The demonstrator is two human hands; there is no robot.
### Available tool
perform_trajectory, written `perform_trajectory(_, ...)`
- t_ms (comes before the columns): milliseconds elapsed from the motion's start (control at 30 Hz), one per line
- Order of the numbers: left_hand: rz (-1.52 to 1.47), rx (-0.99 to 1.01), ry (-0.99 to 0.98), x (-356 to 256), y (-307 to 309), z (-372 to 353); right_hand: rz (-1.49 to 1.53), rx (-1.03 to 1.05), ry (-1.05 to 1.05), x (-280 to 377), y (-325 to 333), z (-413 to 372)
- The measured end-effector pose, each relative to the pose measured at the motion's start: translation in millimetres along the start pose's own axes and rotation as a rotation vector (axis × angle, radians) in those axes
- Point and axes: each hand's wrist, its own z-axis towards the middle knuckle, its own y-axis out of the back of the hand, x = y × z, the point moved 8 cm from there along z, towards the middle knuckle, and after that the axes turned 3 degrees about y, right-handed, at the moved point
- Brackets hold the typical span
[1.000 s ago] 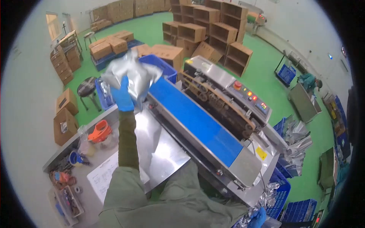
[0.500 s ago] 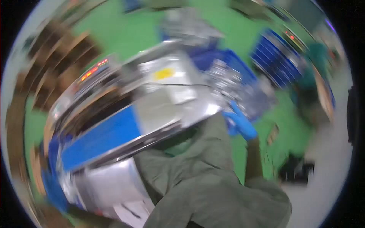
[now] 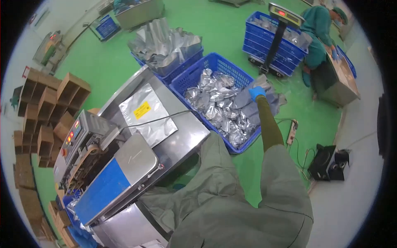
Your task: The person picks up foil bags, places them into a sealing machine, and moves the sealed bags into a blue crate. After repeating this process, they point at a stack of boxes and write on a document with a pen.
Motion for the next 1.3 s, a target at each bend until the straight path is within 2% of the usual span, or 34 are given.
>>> perform_trajectory(33, -0.643, 0.486, 0.101, -29, -40, 7, -0.362, -0.111, 0.243, 35, 4, 6)
perform_trajectory(67, -0.858, 0.424, 0.261, -49, -50, 11, -0.363, -0.114, 0.279, 61, 14, 4)
perform_trajectory(100, -1.078, 0.328, 0.408, -69, -60, 14, -0.438, -0.015, 0.41, 104, 29, -16)
perform_trajectory(133, -0.793, -0.287, 0.598, -76, -47, -2, -0.513, 0.086, 0.538, 150, 46, -41)
perform_trajectory(167, -0.695, -0.307, 0.421, -117, -60, 2, -0.571, 0.075, 0.668, 199, 73, -67)
perform_trajectory(200, -0.693, -0.226, 0.344, -125, -73, 14, -0.629, 0.066, 0.796, 245, 100, -97)
perform_trajectory(233, -0.693, -0.147, 0.267, -135, -87, 26, -0.492, 0.131, 0.888, 285, 128, -125)
perform_trajectory(267, -0.924, 0.082, 0.271, -149, -110, 38, -0.354, 0.196, 0.98, 325, 157, -154)
perform_trajectory(300, -1.12, 0.315, 0.32, -165, -133, 46, -0.238, 0.213, 0.928, 360, 185, -181)
perform_trajectory(333, -1.0, 0.3, 0.303, -189, -150, 53, -0.124, 0.231, 0.879, 391, 208, -207)
perform_trajectory(367, -0.88, 0.284, 0.288, -213, -168, 60, -0.113, 0.27, 0.918, 422, 222, -229)
perform_trajectory(400, -0.9, 0.394, 0.187, -242, -191, 69, -0.105, 0.31, 0.962, 451, 232, -250)
perform_trajectory(433, -0.89, 0.459, 0.225, -265, -206, 68, -0.11, 0.318, 1.009, 476, 242, -272)
perform_trajectory(467, -0.906, 0.457, 0.213, -291, -216, 67, -0.096, 0.332, 1.088, 500, 250, -297)
perform_trajectory(533, -0.751, 0.51, 0.169, -309, -235, 74, -0.092, 0.346, 1.214, 534, 250, -338)
perform_trajectory(567, -0.783, 0.477, 0.111, -311, -247, 80, -0.026, 0.383, 1.222, 541, 247, -352)
perform_trajectory(600, -0.668, 0.43, -0.065, -309, -256, 89, 0.043, 0.424, 1.223, 546, 241, -366)
perform_trajectory(633, -0.733, 0.403, -0.046, -316, -256, 87, 0.03, 0.452, 1.192, 550, 228, -375)
perform_trajectory(700, -1.062, 0.262, -0.013, -296, -281, 87, 0.09, 0.557, 1.189, 557, 190, -393)
perform_trajectory(767, -0.691, 0.046, -0.163, -268, -285, 74, 0.121, 0.584, 1.221, 558, 149, -403)
perform_trajectory(800, -0.684, 0.039, -0.169, -259, -287, 65, 0.129, 0.522, 1.378, 560, 134, -412)
perform_trajectory(833, -0.774, 0.011, -0.07, -243, -289, 56, 0.134, 0.456, 1.529, 560, 124, -423)
perform_trajectory(867, -0.865, -0.015, 0.033, -228, -291, 52, 0.136, 0.456, 1.532, 553, 115, -428)
perform_trajectory(900, -0.867, -0.015, 0.033, -223, -293, 54, 0.521, 0.58, 1.344, 544, 116, -421)
perform_trajectory(967, -1.129, -0.055, 0.051, -217, -293, 58, 0.851, 0.677, 1.107, 522, 104, -413)
perform_trajectory(1000, -1.136, -0.058, 0.05, -218, -292, 58, 0.844, 0.674, 1.111, 513, 85, -407)
perform_trajectory(1067, -0.876, -0.129, -0.112, -238, -266, 57, 0.529, 0.563, 1.308, 496, 38, -391)
perform_trajectory(1100, -0.85, -0.166, 0.052, -228, -258, 54, 0.535, 0.553, 1.302, 490, 31, -375)
perform_trajectory(1167, -0.947, -0.179, 0.043, -219, -257, 48, 0.81, 0.63, 0.989, 479, 28, -340)
perform_trajectory(1200, -1.041, -0.203, 0.044, -213, -256, 46, 0.813, 0.631, 0.985, 475, 22, -336)
perform_trajectory(1267, -1.015, -0.175, 0.037, -215, -254, 55, 0.723, 0.468, 1.193, 488, 33, -369)
perform_trajectory(1300, -1.047, -0.06, 0.005, -224, -255, 59, 0.76, 0.529, 1.161, 492, 33, -380)
